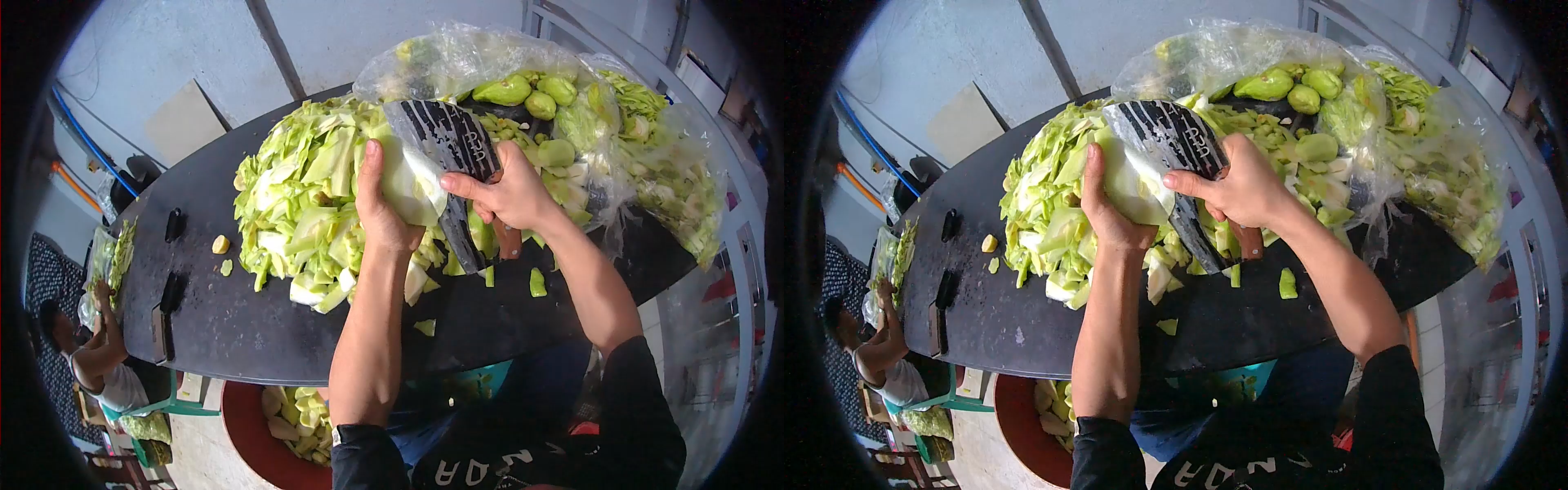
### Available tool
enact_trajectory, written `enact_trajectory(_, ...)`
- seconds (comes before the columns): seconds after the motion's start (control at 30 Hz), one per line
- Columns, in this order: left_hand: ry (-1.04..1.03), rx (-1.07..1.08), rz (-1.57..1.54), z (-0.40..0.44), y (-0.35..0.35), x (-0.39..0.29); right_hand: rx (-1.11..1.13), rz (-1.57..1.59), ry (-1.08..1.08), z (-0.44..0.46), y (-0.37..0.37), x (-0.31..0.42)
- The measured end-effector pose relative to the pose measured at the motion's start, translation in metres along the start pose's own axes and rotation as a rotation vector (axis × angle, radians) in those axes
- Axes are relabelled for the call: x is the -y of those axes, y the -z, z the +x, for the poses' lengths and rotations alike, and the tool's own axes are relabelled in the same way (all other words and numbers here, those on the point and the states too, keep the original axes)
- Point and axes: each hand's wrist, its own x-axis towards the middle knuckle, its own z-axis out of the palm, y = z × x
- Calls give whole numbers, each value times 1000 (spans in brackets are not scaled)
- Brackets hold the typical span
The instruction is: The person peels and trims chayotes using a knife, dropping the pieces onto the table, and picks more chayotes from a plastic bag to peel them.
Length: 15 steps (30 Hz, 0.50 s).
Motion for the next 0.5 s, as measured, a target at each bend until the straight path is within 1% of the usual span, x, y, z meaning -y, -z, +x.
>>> enact_trajectory(0.1, 4, 57, 5, 2, 9, 2, -11, -25, -11, 0, 1, -2)
enact_trajectory(0.23, -32, 51, -6, 5, 5, 5, -44, -112, -47, 0, -1, 2)
enact_trajectory(0.33, -79, 28, 71, 8, 9, 9, -103, -192, -88, -1, -4, 3)
enact_trajectory(0.4, -313, -199, 380, 5, 1, 14, -122, -202, -87, 0, -4, 3)
enact_trajectory(0.43, -313, -196, 375, 5, -5, 15, -138, -208, -89, 0, -3, 4)
enact_trajectory(0.47, -442, -196, 494, 4, -10, 15, -150, -249, -133, 2, -4, 4)
enact_trajectory(0.5, -573, -196, 612, 4, -13, 15, -152, -255, -132, 3, -4, 3)
